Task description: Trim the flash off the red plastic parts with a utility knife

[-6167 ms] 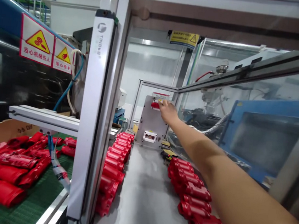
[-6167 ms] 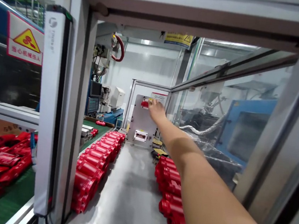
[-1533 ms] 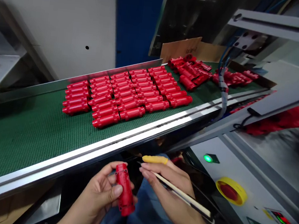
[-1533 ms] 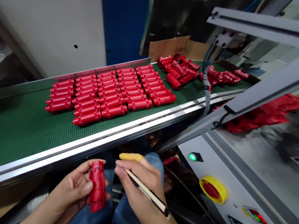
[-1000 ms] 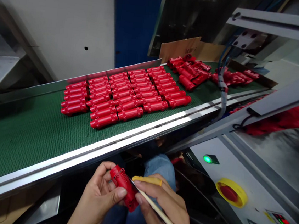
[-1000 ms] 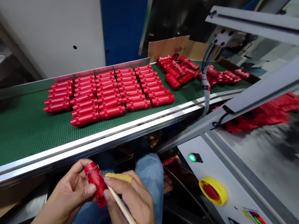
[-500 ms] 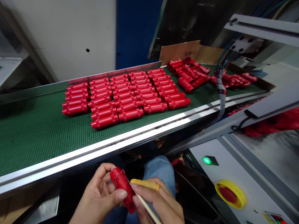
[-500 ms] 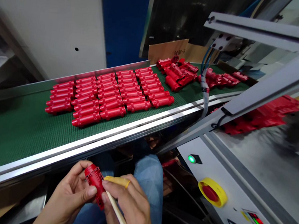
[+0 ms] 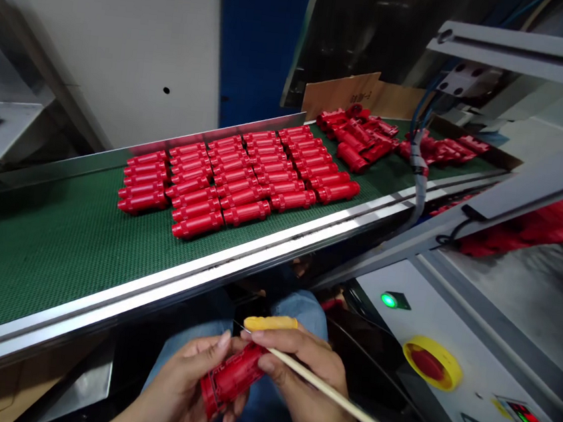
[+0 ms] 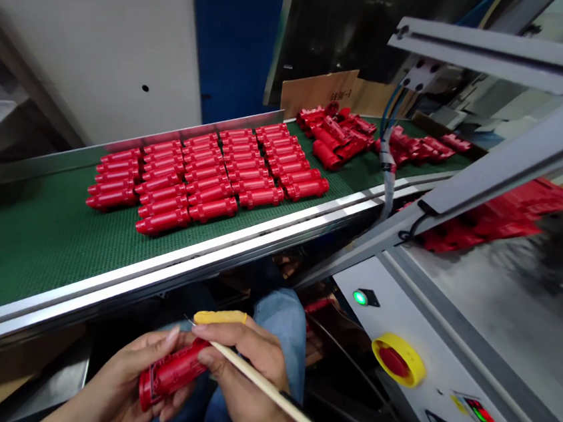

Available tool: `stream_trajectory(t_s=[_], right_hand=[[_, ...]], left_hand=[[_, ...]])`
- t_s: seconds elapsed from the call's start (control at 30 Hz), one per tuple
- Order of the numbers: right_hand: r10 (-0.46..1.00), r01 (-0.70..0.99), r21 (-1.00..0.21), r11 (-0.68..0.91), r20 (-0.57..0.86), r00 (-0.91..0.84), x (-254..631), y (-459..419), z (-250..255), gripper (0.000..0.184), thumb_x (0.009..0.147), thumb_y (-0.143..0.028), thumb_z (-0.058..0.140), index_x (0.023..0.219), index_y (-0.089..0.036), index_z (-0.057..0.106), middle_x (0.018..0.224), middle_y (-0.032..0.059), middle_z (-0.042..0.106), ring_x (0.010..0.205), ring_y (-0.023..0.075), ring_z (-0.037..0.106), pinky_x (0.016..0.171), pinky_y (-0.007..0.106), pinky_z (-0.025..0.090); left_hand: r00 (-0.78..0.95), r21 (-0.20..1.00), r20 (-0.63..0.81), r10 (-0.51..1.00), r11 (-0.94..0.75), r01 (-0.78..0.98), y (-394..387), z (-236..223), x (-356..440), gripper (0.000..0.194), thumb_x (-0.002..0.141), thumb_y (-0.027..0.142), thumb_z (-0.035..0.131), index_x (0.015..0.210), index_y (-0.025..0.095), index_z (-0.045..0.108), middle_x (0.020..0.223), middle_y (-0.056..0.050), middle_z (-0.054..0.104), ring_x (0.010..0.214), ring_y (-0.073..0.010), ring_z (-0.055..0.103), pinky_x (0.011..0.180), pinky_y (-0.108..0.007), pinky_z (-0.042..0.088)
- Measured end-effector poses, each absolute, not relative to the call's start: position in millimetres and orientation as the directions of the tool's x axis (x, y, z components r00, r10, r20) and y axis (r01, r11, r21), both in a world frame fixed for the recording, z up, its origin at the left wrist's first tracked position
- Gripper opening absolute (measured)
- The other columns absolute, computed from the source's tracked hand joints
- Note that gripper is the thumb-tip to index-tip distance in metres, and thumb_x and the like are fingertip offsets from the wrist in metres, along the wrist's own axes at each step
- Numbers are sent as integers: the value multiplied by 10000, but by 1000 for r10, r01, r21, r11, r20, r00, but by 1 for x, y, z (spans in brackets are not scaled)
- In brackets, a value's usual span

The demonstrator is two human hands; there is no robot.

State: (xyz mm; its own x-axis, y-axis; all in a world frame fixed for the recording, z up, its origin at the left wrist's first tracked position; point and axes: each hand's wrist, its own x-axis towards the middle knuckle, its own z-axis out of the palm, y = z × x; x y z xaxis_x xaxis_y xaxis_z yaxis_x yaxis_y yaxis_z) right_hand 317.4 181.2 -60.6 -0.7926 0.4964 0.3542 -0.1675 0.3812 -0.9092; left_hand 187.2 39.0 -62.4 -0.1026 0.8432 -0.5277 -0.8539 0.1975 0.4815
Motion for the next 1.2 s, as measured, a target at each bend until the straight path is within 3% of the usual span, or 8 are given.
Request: stream_trajectory(t_s=[0.17,0.33,0.47,0.6,0.87,1.07,1.2], right_hand=[[479,-126,-796,592,474,-739,327,173,-76,394,904,-54,701,1255,-233,711,1267,59,724,1129,133,733,973,186,632],[507,-61,-733,678,526,-683,331,166,-81,397,907,-33,677,1265,-203,698,1213,75,720,1116,138,724,955,201,640],[516,-16,-679,734,572,-638,333,165,-80,442,890,21,660,1279,-187,691,1204,80,714,1096,136,719,942,208,636],[466,-111,-705,700,569,-678,333,169,-73,426,868,20,685,1254,-160,686,1211,80,718,1110,152,686,958,257,610],[282,-250,-684,685,566,-775,330,182,-50,301,892,-74,704,1181,-162,698,1175,95,712,1082,196,630,932,368,582],[454,-62,-715,697,506,-733,340,186,-53,321,897,-85,714,1191,-212,701,1161,55,721,1077,144,669,931,247,586],[310,-238,-728,643,532,-788,334,186,-48,315,905,-72,691,1205,-168,690,1144,72,721,1036,149,661,913,280,593]], left_hand=[[-223,476,-495,840,47,-878,33,-63,192,449,903,443,737,1130,59,793,829,-174,770,728,-219,684,641,-293,559],[-219,430,-459,861,0,-903,34,-68,198,480,1008,477,543,1120,74,779,868,-178,760,720,-223,676,659,-329,568],[-331,547,-391,859,-72,-834,32,-68,200,335,922,376,718,1148,131,747,897,-130,743,800,-233,683,719,-343,576],[-451,681,-379,808,-87,-727,30,-69,202,326,872,322,797,1153,184,706,887,-78,732,756,-198,687,712,-329,586],[-488,728,-338,805,-105,-677,30,-75,200,286,865,334,810,1073,172,699,820,-68,741,707,-185,699,688,-300,584],[-550,755,-324,770,-140,-641,31,-75,195,290,833,340,834,1049,175,731,941,-83,759,705,-191,706,672,-317,600],[-521,742,-326,789,-128,-658,30,-76,195,283,834,339,837,1038,180,724,829,-57,752,683,-179,698,661,-289,586]])
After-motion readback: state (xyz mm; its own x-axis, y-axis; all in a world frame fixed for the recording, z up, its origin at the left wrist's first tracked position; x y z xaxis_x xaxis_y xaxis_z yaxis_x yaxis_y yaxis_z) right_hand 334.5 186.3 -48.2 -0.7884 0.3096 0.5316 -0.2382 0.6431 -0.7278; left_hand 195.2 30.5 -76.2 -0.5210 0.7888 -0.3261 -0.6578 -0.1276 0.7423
